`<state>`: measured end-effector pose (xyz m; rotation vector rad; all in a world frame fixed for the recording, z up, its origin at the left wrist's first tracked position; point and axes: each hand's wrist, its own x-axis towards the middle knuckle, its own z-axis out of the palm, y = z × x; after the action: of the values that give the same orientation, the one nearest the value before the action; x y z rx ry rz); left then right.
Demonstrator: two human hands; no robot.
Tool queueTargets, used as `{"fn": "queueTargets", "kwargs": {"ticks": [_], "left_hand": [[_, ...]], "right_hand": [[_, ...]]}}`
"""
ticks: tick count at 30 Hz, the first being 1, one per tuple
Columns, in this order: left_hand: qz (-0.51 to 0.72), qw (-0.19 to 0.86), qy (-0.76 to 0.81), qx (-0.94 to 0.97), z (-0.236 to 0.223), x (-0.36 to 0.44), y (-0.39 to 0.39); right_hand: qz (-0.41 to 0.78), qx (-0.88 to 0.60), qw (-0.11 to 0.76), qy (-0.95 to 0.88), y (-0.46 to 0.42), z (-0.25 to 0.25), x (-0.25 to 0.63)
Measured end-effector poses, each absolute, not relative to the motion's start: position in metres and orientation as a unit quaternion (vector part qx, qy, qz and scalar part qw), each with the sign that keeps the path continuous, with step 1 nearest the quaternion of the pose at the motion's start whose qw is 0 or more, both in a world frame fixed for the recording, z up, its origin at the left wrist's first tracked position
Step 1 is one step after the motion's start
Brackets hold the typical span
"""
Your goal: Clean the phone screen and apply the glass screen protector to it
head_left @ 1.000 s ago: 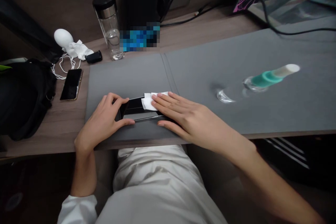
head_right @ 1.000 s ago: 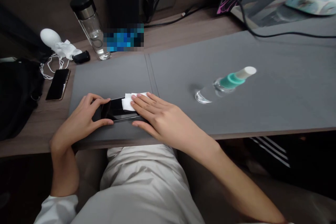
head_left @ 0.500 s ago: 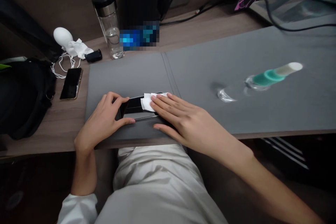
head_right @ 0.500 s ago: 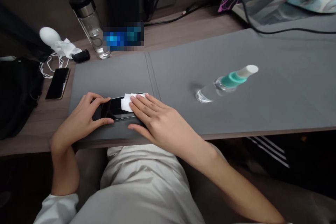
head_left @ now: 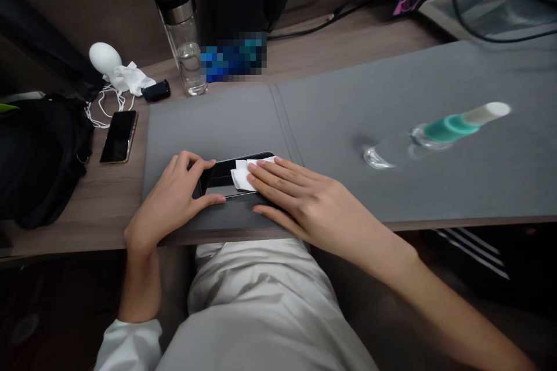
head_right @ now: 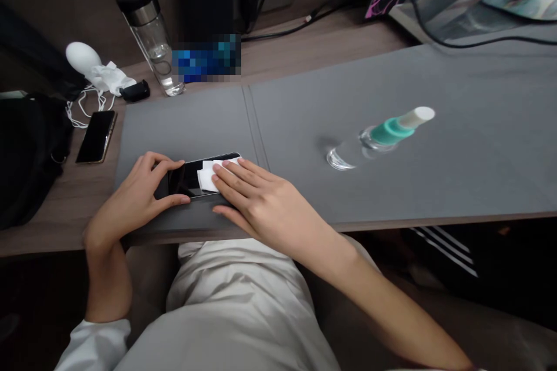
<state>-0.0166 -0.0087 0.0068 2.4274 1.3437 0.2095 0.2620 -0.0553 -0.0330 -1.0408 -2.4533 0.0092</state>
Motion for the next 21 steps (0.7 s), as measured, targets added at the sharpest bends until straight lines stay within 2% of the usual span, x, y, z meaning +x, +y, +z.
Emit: {"fn": "queueTargets", "kwargs": {"ticks": [21], "left_hand": [[0.07, 0.192, 0.483, 0.852, 0.008, -0.017, -0.007]], "right_hand": [[-0.07, -0.394, 0.268, -0.877, -0.041, -0.042, 0.268]]}}
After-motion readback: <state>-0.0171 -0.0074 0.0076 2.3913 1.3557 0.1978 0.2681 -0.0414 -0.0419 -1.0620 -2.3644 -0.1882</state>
